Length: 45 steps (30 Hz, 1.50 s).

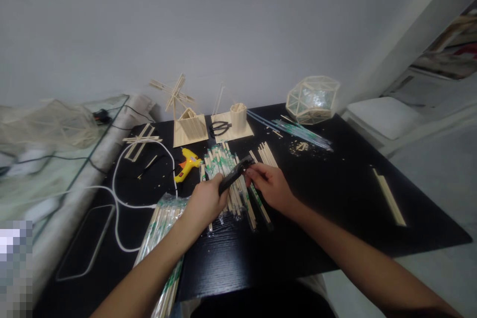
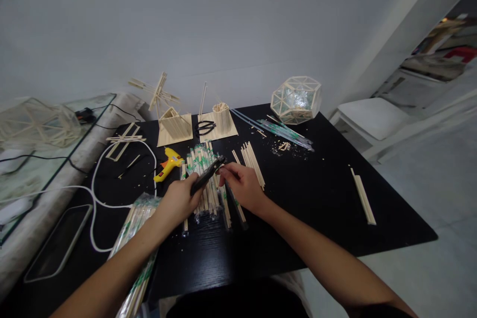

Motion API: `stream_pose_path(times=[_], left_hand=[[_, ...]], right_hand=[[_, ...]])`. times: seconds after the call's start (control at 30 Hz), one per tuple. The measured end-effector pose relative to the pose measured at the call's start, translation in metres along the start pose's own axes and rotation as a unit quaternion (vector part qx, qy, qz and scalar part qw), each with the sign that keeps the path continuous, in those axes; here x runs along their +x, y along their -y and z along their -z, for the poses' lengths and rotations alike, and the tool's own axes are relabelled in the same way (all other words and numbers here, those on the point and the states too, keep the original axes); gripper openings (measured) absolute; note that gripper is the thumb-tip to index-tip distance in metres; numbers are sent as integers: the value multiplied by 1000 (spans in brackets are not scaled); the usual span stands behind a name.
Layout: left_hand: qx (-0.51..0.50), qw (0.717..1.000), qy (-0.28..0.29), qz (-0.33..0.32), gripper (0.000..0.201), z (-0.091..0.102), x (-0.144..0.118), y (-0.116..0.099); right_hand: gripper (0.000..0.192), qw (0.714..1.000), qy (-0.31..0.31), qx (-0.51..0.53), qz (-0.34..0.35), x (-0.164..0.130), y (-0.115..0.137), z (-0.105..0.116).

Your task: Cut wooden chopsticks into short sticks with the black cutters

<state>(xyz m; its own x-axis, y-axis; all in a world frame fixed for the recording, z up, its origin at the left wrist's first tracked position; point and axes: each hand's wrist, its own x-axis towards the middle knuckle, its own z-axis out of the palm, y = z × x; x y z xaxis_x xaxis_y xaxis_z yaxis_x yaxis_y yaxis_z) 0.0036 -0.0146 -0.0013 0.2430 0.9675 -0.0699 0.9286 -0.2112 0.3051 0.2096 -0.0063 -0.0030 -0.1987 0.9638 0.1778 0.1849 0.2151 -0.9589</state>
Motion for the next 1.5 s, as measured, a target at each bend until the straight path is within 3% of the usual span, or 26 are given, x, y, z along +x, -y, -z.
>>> stream_pose_path(times=[0.33, 0.43, 0.53, 0.67, 1.07, 1.17, 1.3, 1.4, 1.5], left_hand=[[-12, 999, -27, 24, 15, -5, 5, 6], [-113, 990, -70, 40, 25, -6, 9, 15], [-231, 963, -132, 44, 36, -8, 14, 23], [-299, 935, -185, 52, 39, -10, 18, 27], [-389, 913, -121, 11, 34, -16, 15, 24], [-404, 909, -104, 8, 35, -15, 15, 23], [-444, 893, -73, 8, 40, -9, 12, 23], [-506, 860, -65, 27, 40, -6, 12, 24], [-549, 828, -106, 42, 32, -6, 14, 24]], right_hand=[[34, 998, 11, 52, -38, 4, -9, -1], [31, 994, 8, 93, -49, 6, -15, 0], [31, 990, 10, 127, -57, 7, -18, 0], [32, 989, 29, 135, -60, 6, -18, -2], [36, 965, 61, 218, -134, 6, -18, -9], [43, 961, 33, 238, -136, 7, -20, -8], [46, 958, -60, 251, -129, 11, -20, -3], [46, 949, -130, 262, -119, 17, -22, 2], [45, 938, -175, 278, -113, 22, -26, 7]])
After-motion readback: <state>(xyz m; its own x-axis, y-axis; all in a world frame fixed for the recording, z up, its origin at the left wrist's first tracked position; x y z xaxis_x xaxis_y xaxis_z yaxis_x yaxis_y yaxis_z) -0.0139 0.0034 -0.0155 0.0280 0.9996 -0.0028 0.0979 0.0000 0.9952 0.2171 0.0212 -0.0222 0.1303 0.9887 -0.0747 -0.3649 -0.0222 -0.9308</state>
